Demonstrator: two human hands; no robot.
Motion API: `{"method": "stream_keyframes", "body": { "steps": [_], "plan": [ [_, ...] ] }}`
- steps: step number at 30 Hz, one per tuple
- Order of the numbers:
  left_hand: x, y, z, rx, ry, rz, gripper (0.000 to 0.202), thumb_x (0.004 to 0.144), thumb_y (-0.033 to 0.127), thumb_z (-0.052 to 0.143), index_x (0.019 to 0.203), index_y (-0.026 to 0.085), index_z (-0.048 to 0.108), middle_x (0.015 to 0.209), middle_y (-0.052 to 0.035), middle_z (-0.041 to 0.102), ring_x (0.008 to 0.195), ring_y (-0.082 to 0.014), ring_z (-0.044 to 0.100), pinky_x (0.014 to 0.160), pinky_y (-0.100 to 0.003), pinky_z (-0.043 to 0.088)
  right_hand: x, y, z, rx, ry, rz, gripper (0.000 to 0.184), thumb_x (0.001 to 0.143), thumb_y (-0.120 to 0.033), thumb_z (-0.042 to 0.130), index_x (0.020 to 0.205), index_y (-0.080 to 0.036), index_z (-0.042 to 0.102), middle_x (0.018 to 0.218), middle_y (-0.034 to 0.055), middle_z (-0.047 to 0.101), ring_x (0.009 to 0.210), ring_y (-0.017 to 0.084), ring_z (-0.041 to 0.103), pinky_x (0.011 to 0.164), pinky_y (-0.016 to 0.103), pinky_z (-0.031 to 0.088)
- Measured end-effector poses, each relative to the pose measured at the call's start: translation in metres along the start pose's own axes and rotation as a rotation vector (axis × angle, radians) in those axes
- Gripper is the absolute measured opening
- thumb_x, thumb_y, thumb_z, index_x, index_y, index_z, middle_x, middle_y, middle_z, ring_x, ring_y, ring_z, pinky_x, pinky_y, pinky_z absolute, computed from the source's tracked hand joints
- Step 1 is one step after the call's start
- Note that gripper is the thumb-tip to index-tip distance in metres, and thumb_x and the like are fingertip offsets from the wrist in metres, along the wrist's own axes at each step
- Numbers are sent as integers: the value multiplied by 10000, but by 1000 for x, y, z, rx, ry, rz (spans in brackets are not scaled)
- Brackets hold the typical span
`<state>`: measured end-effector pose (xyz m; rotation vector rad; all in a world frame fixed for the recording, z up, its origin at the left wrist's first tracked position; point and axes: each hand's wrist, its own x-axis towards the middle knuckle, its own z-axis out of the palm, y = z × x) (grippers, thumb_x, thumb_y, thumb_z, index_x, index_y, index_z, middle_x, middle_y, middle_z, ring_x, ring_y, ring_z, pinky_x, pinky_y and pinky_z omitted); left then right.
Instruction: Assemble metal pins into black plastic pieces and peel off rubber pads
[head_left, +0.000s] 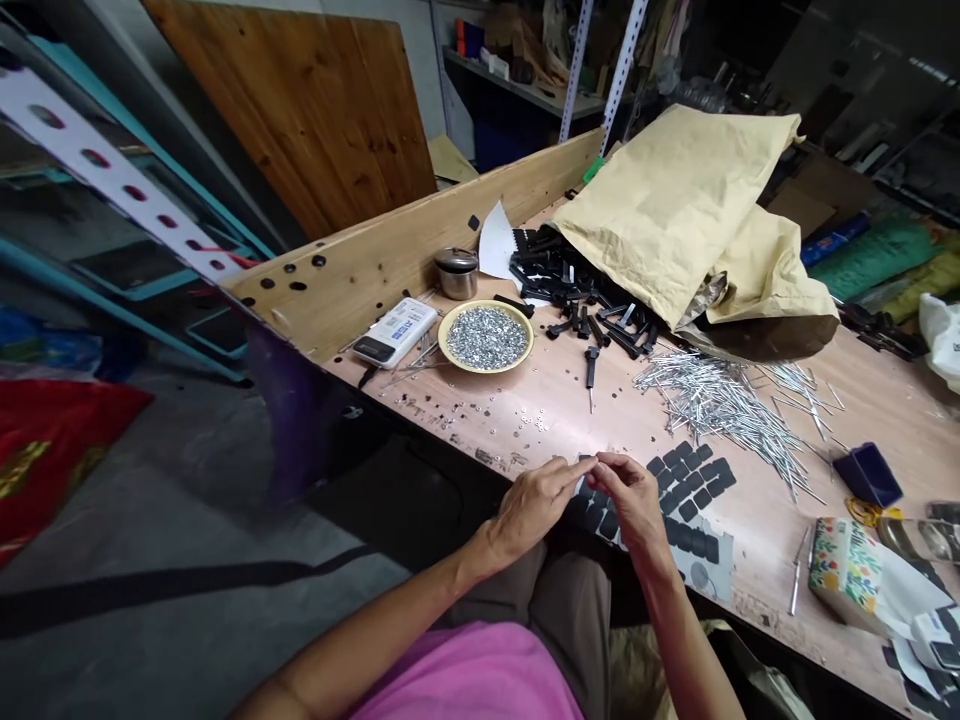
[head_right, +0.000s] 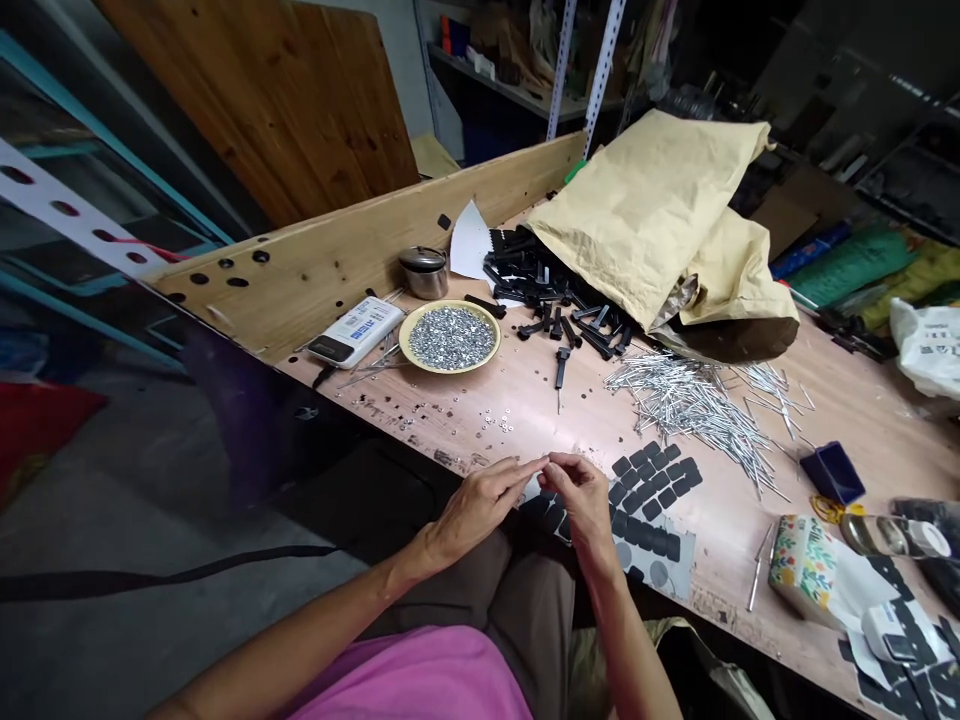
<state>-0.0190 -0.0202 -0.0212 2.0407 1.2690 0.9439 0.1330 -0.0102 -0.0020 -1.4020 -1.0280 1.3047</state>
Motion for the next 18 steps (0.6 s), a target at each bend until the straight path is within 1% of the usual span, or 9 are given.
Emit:
{"method": "stream_keyframes", "body": {
  "steps": [2,3,7,10,13,15,16,18],
  "plan": [
    [3,0,2,-74,-7,-10,385,872,114,448,1200,253,593,838,-32,674,768,-129,641,716,-217,518,0,1,-1,13,25,2,315,587,-418,775,749,-169,670,676,18,676,612,162,644,639,326,551],
    [5,0,3,-125,-1,-20,377,869,113,452,1189,243,602,881,-41,688,800,-134,648,739,-224,520,0,3,-1,-17,50,-35,297,603,-411,764,747,-171,666,689,20,677,633,164,646,649,321,549],
    [9,0,10,-309,34,-75,355,861,117,453,1159,204,625,1047,-73,696,918,-156,653,822,-252,515,-3,12,0,-268,172,-308,173,735,-338,654,814,-184,640,774,32,687,711,159,658,683,293,548],
    [11,1,12,-401,18,-120,347,848,138,470,1145,203,637,1032,-71,705,896,-162,655,818,-263,515,-3,18,-1,-443,220,-524,119,798,-263,594,895,-195,601,793,28,686,690,147,666,642,266,558],
    [12,3,12,-501,11,-214,328,822,164,501,1105,205,665,908,-58,722,779,-156,645,738,-257,518,-1,21,-6,-669,211,-819,125,843,-174,552,954,-207,599,790,28,691,683,147,669,624,263,561],
    [13,5,12,-588,-3,-326,305,809,197,528,1071,189,684,756,-40,697,652,-135,601,629,-237,495,0,22,-10,-806,164,-1026,208,859,-109,523,1023,-209,603,817,43,700,732,164,675,670,291,564],
    [13,6,11,-654,-27,-406,303,806,227,542,1068,178,685,668,-21,657,569,-114,555,551,-219,462,0,22,-12,-853,136,-1106,260,861,-83,512,1075,-204,595,847,57,704,774,176,676,703,310,563],
    [15,8,9,-840,-128,-594,355,793,312,574,1100,158,665,549,30,538,423,-62,412,406,-179,327,0,22,-16,-913,85,-1197,356,860,-53,503,1186,-187,552,934,92,704,864,203,670,760,346,558]
  ]
}}
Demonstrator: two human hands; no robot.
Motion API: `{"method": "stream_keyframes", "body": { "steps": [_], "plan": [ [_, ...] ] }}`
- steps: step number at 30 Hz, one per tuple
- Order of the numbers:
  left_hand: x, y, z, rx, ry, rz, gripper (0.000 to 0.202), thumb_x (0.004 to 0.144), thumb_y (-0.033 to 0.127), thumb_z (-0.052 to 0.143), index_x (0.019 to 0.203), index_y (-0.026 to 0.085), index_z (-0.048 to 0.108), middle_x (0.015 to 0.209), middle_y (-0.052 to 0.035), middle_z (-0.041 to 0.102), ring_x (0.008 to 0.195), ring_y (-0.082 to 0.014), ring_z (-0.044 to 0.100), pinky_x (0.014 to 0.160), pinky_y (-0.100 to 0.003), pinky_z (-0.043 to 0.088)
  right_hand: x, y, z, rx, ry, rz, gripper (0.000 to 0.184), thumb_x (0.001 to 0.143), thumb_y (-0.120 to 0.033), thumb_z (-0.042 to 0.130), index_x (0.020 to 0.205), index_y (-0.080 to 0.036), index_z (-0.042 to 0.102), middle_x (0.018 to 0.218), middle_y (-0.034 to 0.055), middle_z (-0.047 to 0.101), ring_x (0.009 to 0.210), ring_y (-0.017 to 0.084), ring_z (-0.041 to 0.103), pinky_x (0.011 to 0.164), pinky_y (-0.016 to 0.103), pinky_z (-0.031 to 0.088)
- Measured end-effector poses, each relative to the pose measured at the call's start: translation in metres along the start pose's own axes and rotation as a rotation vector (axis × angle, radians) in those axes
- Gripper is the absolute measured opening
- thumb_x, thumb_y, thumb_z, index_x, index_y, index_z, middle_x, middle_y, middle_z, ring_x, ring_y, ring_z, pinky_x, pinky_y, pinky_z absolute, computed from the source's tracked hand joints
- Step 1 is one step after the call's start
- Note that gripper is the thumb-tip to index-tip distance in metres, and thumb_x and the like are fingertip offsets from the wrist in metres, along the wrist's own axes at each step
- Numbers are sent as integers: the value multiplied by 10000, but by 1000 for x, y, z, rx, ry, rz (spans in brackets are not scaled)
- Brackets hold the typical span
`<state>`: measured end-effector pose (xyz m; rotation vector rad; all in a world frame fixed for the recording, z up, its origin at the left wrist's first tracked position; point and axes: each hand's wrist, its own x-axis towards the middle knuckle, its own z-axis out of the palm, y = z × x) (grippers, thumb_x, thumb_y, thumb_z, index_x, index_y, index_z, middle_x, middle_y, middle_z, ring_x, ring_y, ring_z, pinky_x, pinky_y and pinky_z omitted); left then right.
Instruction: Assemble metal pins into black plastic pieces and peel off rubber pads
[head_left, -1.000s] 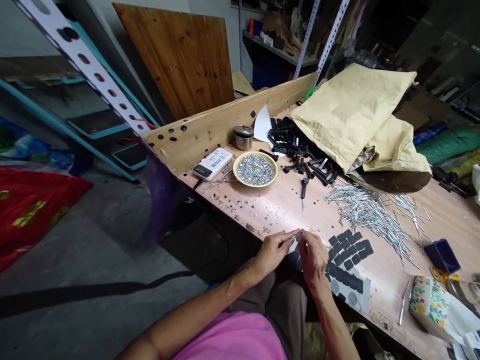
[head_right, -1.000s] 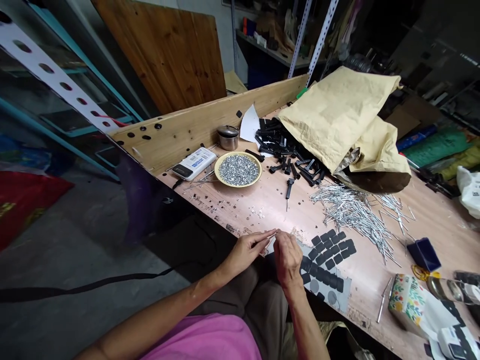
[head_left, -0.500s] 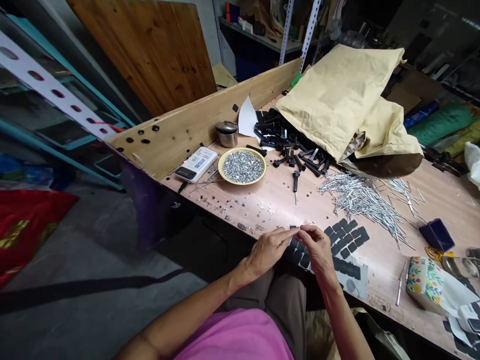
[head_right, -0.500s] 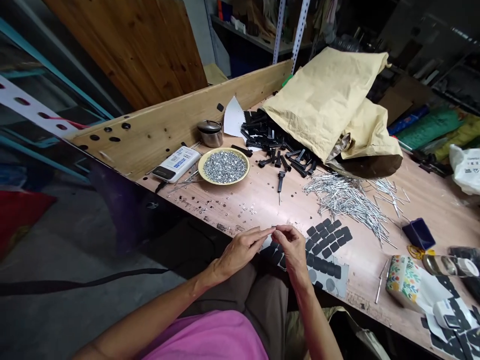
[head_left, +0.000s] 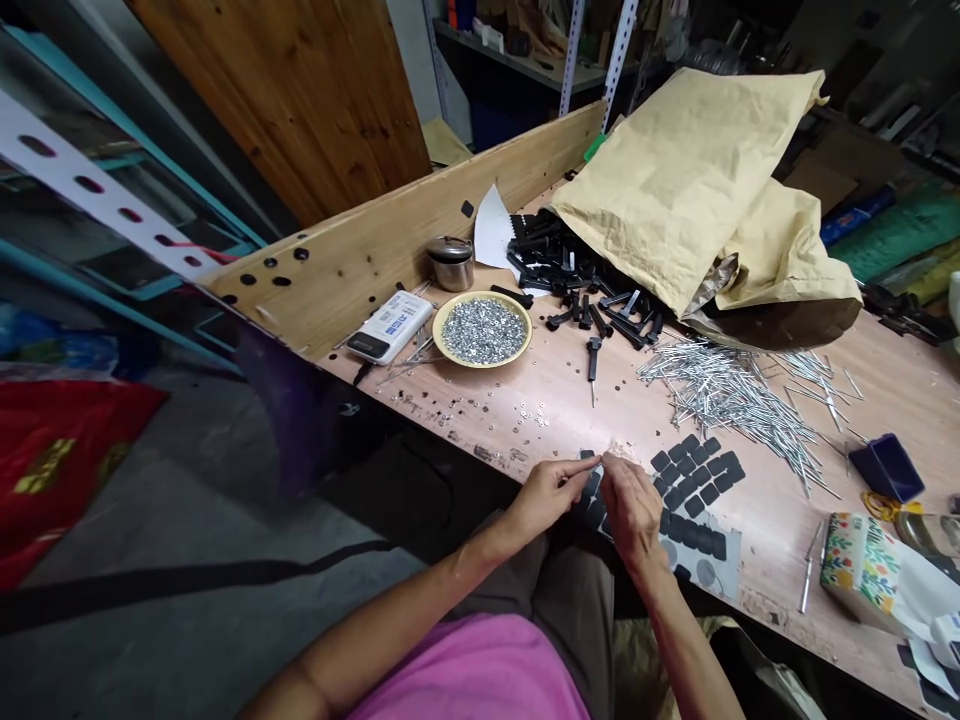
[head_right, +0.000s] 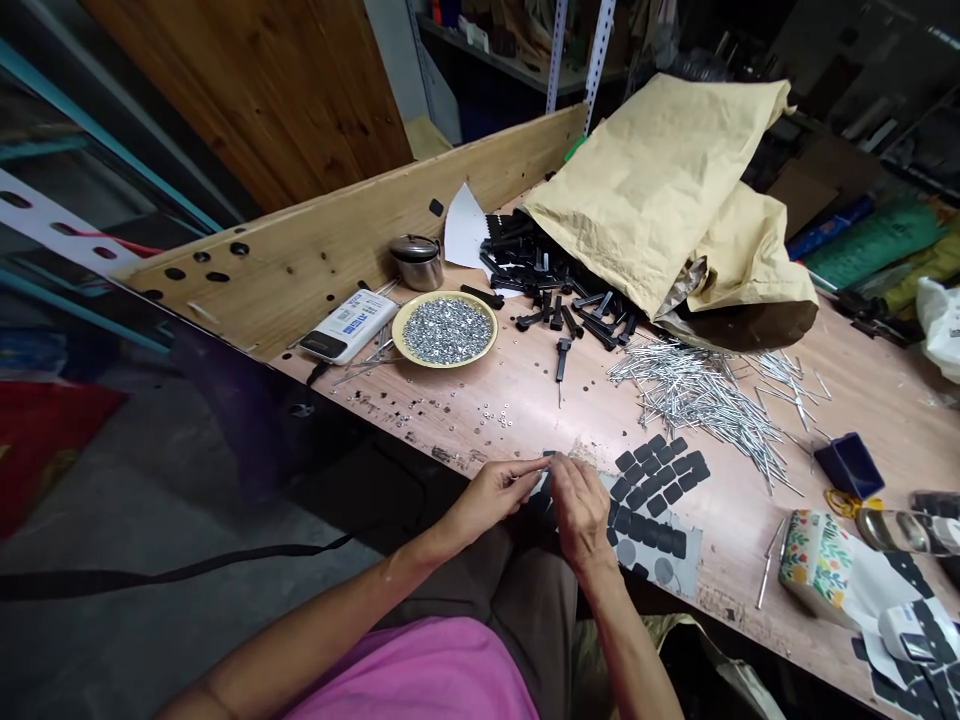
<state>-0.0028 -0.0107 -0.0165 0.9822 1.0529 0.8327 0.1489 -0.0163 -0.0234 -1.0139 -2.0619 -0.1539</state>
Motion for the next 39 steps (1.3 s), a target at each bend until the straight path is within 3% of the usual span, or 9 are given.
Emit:
{"method": "stream_keyframes", "body": {
  "steps": [3,5,12,16,21,25,30,35,39],
  "plan": [
    [0,7,-1,-247,-157,-261,503,726,428,648,1148,155,625,535,77,432,349,-8,245,353,-151,140,-1,2,-5,-9,-31,-51,441,862,-45,494,1285,-172,485,1011,121,692,926,224,658,781,367,553],
    [0,10,-3,-319,-216,-309,560,674,467,691,1130,149,624,545,81,424,345,4,225,353,-148,106,0,1,-8,-7,-35,-60,459,864,-48,492,1304,-176,465,1014,120,693,925,223,660,773,361,556],
    [0,11,-1,-275,-256,-272,572,706,460,661,1180,146,595,534,84,421,339,1,205,353,-155,103,7,-1,-17,6,-17,22,327,846,-46,534,1137,-194,550,839,58,698,759,162,676,680,277,567],
    [-2,5,7,-1,-120,16,418,820,336,542,1207,184,590,543,51,479,416,-58,379,404,-175,306,4,-1,-19,25,7,88,231,847,-79,545,1045,-197,561,820,41,697,712,142,679,655,242,564],
    [-4,-9,14,565,55,472,355,883,187,431,1182,239,614,787,-45,654,715,-142,595,666,-228,478,0,-4,-18,210,45,497,110,831,-231,588,938,-207,575,808,25,690,702,149,682,649,260,567],
    [-4,-12,13,831,81,581,397,898,134,399,1245,236,561,715,-29,613,633,-123,591,621,-200,477,5,-2,-20,587,24,940,254,720,-407,694,825,-193,605,764,29,681,704,169,668,662,302,569],
    [-4,-6,13,836,55,587,374,897,147,437,1235,239,569,734,-25,635,674,-124,623,645,-194,488,13,5,-24,958,-54,1331,425,505,-470,820,758,-169,657,670,9,667,590,149,635,615,310,561],
    [-2,-5,16,759,41,566,368,880,135,459,1208,236,590,950,-53,708,792,-153,669,713,-227,524,14,4,-25,1056,-60,1470,406,428,-445,852,677,-169,687,608,-14,645,536,118,604,585,278,547],
    [-1,-7,18,660,40,554,358,874,132,460,1184,240,603,1073,-50,693,907,-166,669,799,-249,529,15,1,-27,957,-35,1387,371,481,-455,828,682,-174,694,652,0,665,555,131,614,602,290,542]
  ]
}}
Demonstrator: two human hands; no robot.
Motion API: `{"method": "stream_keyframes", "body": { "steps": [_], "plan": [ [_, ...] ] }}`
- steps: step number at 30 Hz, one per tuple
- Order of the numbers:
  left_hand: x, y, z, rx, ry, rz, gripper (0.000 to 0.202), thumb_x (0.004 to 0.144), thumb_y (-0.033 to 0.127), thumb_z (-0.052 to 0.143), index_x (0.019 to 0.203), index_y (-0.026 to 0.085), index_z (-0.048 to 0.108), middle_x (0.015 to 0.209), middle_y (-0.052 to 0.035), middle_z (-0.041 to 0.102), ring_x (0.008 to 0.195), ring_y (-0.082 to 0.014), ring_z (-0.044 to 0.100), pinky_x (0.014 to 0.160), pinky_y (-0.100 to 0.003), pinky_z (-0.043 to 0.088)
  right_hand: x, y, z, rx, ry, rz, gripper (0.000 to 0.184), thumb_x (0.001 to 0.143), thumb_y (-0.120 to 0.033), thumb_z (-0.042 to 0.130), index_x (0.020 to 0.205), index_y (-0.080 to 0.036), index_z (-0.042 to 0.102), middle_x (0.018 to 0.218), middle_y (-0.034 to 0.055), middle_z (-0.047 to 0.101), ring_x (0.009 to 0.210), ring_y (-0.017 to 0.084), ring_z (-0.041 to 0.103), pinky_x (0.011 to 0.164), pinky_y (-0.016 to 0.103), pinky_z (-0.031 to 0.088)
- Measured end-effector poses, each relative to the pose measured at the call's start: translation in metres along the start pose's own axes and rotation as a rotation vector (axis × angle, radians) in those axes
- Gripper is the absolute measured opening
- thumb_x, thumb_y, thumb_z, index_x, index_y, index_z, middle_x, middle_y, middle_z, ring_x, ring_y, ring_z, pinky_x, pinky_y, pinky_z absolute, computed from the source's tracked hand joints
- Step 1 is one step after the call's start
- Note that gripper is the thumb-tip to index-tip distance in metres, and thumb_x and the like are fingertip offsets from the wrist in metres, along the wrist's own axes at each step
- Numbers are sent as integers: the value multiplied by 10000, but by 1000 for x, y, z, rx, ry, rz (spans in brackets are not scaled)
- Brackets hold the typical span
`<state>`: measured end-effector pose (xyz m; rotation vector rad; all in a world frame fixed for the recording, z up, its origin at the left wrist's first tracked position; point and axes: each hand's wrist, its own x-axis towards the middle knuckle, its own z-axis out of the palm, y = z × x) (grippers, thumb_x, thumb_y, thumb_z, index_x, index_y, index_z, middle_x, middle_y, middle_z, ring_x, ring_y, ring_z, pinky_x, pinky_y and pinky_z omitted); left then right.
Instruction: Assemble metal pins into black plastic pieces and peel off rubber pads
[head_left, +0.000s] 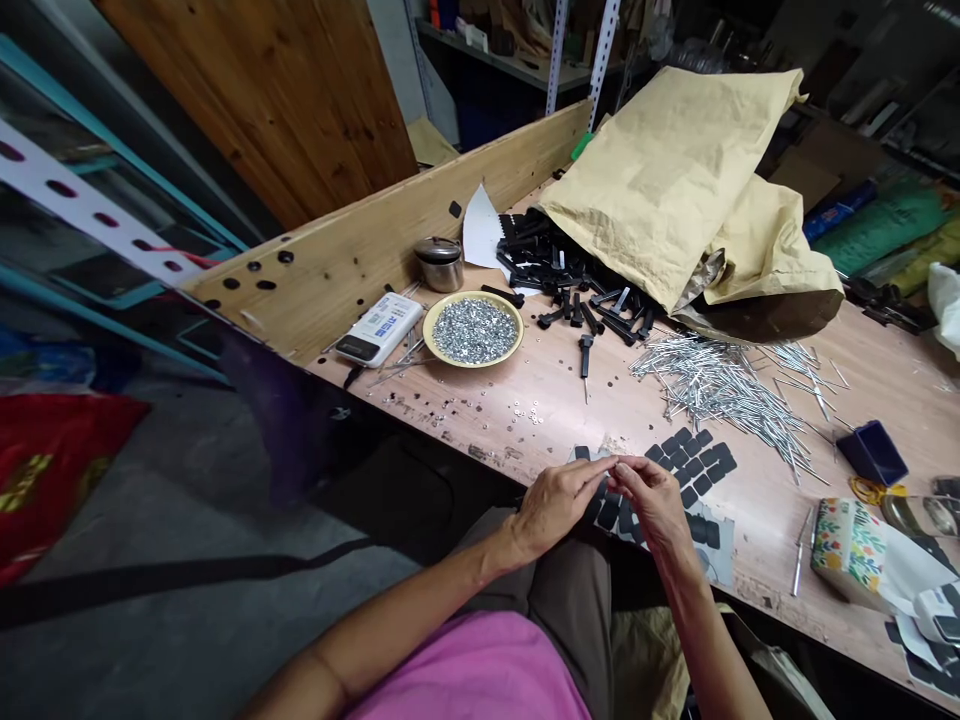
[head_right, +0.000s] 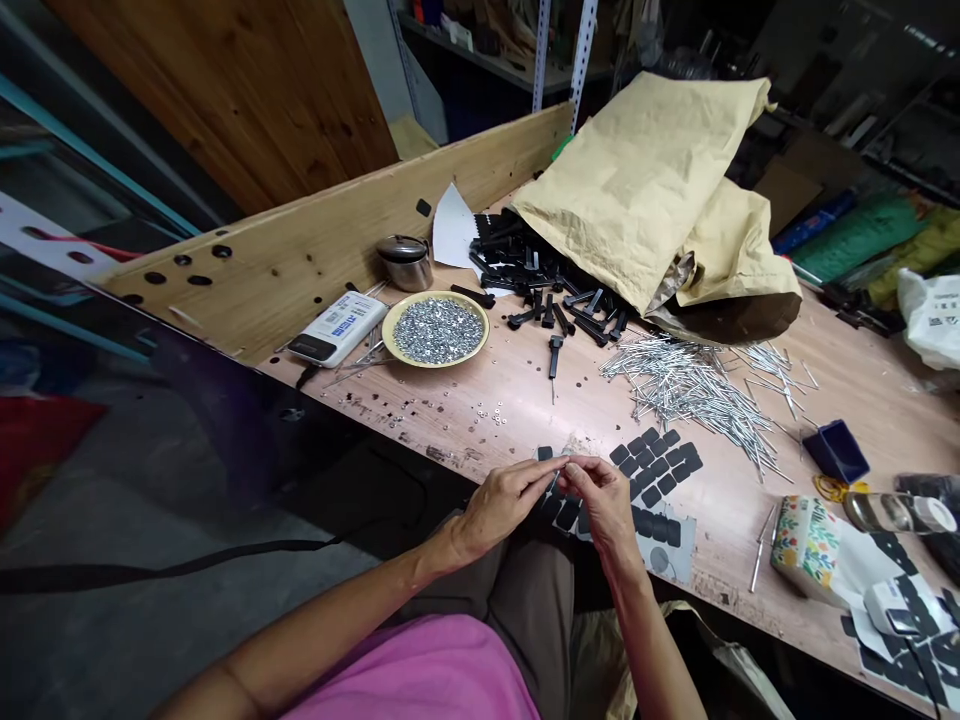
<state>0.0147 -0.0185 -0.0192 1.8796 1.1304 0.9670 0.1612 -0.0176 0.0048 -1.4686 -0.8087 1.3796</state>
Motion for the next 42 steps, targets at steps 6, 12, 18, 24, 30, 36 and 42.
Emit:
{"method": "stream_keyframes", "body": {
  "steps": [6,12,18,24,30,36,42],
  "plan": [
    [2,4,0,-123,9,-189,316,835,157,502,1128,191,616,923,-46,722,783,-158,668,746,-252,521,-3,-2,-3,-272,-6,-207,325,635,-495,723,702,-180,683,628,21,665,588,164,618,599,299,525],
    [4,7,-7,-413,-116,-334,235,822,234,511,947,129,679,610,3,634,529,-99,551,532,-195,441,-5,-3,-13,-426,-88,-315,328,687,-516,673,716,-190,689,667,34,675,620,172,620,586,280,496],
    [-1,15,-13,-406,-194,-251,247,805,199,518,958,144,704,757,-36,714,670,-134,633,650,-226,486,-12,-22,-22,-380,-262,-139,310,633,-474,734,651,-172,669,555,1,627,515,127,571,517,247,472],
    [-4,20,-14,-343,-216,-125,264,807,175,513,982,202,709,994,-38,724,917,-170,664,848,-260,491,-20,-23,-29,-296,-253,-77,316,574,-439,786,732,-181,699,585,-2,641,533,135,594,532,266,496],
    [-6,24,-13,-429,-219,-245,234,797,215,535,946,176,712,739,-30,705,692,-138,624,645,-229,490,-27,-17,-30,-402,-196,-182,317,628,-493,736,720,-190,714,637,17,668,572,150,609,554,276,507],
    [-8,24,-15,-842,-417,-555,502,707,485,638,1054,122,647,500,84,428,364,-15,274,366,-156,195,-33,-20,-32,-488,-201,-410,259,686,-464,706,706,-207,719,661,23,671,585,147,611,524,248,485],
    [-11,29,-16,-814,-421,-538,552,687,498,635,1067,98,650,491,82,421,374,-20,266,379,-174,188,-38,-26,-36,-514,-254,-375,248,712,-457,686,741,-215,733,667,20,677,591,148,614,528,251,486]
  ]
}}
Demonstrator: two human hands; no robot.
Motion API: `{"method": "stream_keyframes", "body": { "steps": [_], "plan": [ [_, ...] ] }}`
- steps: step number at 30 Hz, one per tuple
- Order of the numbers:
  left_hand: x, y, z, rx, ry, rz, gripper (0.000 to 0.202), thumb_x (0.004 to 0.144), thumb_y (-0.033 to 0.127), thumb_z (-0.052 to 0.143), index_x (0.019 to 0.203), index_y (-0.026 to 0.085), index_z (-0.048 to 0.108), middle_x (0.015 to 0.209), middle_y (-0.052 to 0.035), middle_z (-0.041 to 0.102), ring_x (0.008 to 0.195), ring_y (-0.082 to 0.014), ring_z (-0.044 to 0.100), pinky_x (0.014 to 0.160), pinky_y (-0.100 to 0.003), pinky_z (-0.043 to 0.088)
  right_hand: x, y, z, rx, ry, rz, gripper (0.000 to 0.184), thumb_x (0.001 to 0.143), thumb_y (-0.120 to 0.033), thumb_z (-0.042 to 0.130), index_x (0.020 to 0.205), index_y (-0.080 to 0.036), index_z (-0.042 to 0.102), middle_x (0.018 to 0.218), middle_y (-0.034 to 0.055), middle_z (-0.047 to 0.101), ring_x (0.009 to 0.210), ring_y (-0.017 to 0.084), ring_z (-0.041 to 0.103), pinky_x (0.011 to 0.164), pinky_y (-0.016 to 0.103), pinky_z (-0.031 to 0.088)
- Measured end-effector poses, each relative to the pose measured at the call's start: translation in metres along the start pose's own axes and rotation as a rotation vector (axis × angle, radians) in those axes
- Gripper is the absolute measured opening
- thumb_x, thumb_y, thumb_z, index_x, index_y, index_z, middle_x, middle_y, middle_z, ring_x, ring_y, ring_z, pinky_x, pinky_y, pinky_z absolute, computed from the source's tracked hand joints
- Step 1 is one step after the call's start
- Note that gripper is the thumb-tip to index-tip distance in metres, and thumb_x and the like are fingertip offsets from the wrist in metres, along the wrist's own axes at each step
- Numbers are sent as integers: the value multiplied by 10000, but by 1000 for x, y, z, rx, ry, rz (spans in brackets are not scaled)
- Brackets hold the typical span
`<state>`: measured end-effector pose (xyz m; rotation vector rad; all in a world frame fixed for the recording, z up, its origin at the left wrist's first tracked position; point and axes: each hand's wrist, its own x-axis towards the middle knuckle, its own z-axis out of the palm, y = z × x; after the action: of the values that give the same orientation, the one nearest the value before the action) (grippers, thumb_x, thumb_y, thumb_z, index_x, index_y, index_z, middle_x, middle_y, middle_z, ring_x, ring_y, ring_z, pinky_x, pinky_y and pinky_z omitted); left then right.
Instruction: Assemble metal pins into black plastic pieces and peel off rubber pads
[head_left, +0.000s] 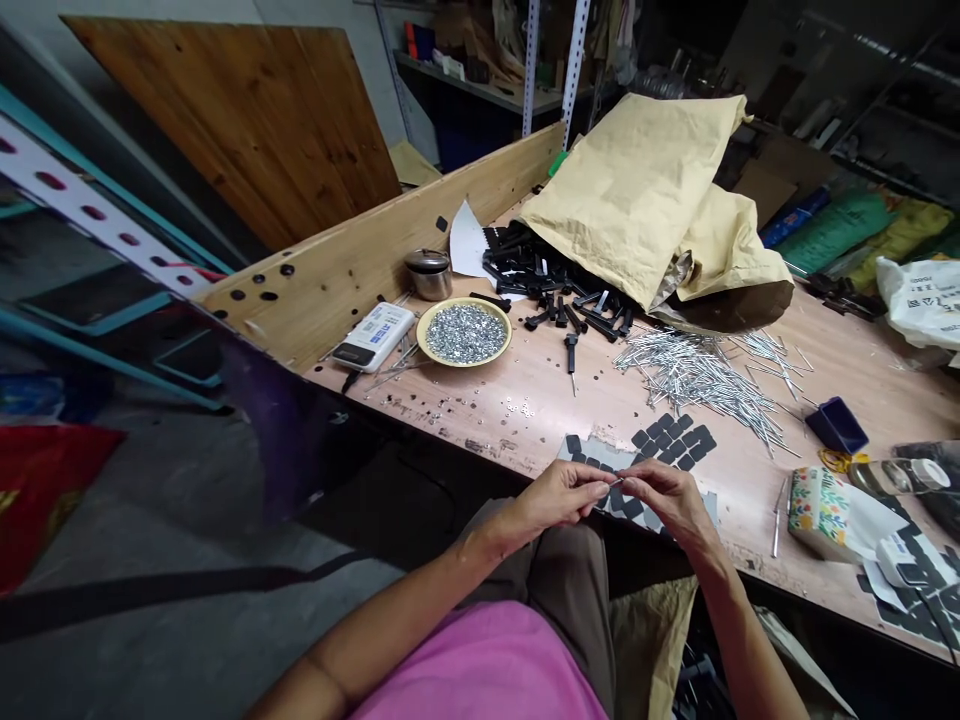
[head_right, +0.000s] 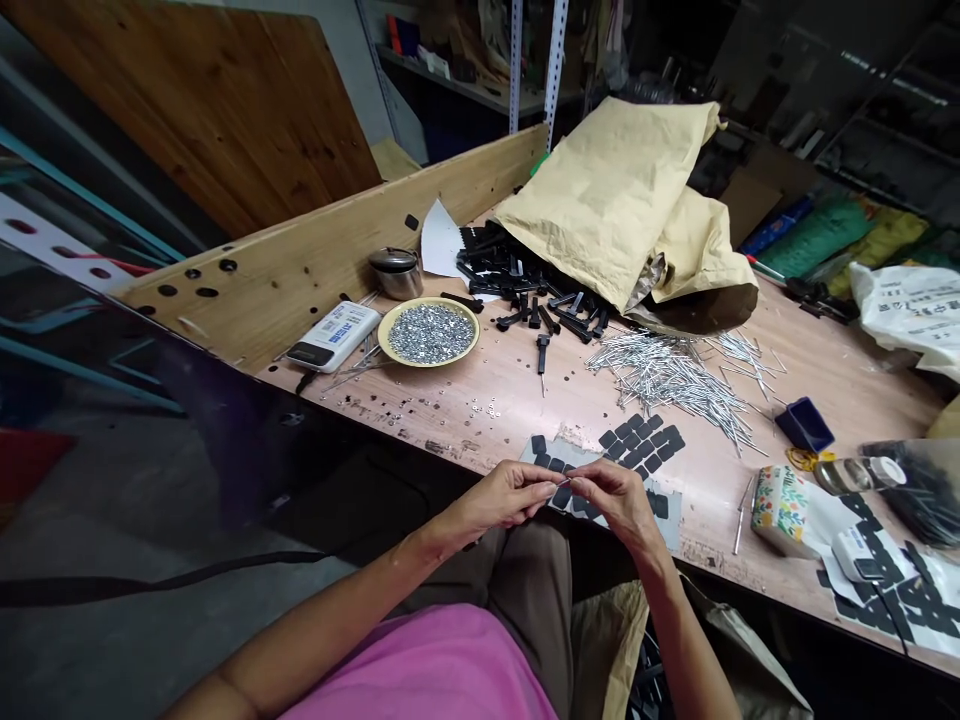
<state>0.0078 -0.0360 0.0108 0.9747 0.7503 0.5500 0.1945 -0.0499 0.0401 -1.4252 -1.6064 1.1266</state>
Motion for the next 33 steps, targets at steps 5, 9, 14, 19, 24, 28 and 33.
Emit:
{"method": "stream_keyframes", "body": {
  "steps": [5,9,14,19,24,28,33],
  "plan": [
    [-6,7,6,208,53,107,378,756,369,575,988,95,694,473,64,412,440,-54,356,434,-191,268,-4,0,-1,52,-25,43,276,648,-462,731,687,-190,707,581,-3,624,489,110,535,452,221,425],
    [-7,8,7,192,15,109,375,760,367,564,989,97,689,471,70,402,430,-51,338,430,-186,265,-11,-1,-1,14,21,6,255,683,-443,713,692,-188,694,594,-2,615,480,105,527,438,214,418],
    [-5,3,7,229,0,67,317,786,334,543,968,116,684,488,57,469,412,-56,374,418,-181,298,-17,0,1,-68,44,-98,223,741,-423,677,708,-203,695,666,25,656,563,134,593,500,224,466],
    [-1,-1,8,522,156,388,213,813,208,531,925,167,709,830,-42,715,758,-138,640,708,-226,485,-17,10,2,-146,121,-124,207,775,-420,647,750,-222,705,700,32,689,623,159,640,555,240,504],
    [12,-13,6,818,183,607,233,879,179,469,975,169,681,863,-45,728,741,-134,671,680,-209,523,-12,18,0,-245,146,-152,204,810,-396,610,746,-217,684,684,21,680,604,152,629,550,234,492],
    [25,-25,3,1163,291,905,306,925,145,356,1054,114,632,664,-43,674,575,-127,635,535,-206,505,-8,28,3,-305,211,-125,266,855,-417,545,721,-203,630,655,13,647,572,139,599,521,225,463],
    [43,-36,-3,1245,273,896,293,933,141,344,1010,113,626,635,-24,651,545,-116,620,501,-196,491,1,48,5,-419,205,-181,301,911,-415,459,740,-197,576,654,12,613,580,132,576,534,221,447]
  ]
}}
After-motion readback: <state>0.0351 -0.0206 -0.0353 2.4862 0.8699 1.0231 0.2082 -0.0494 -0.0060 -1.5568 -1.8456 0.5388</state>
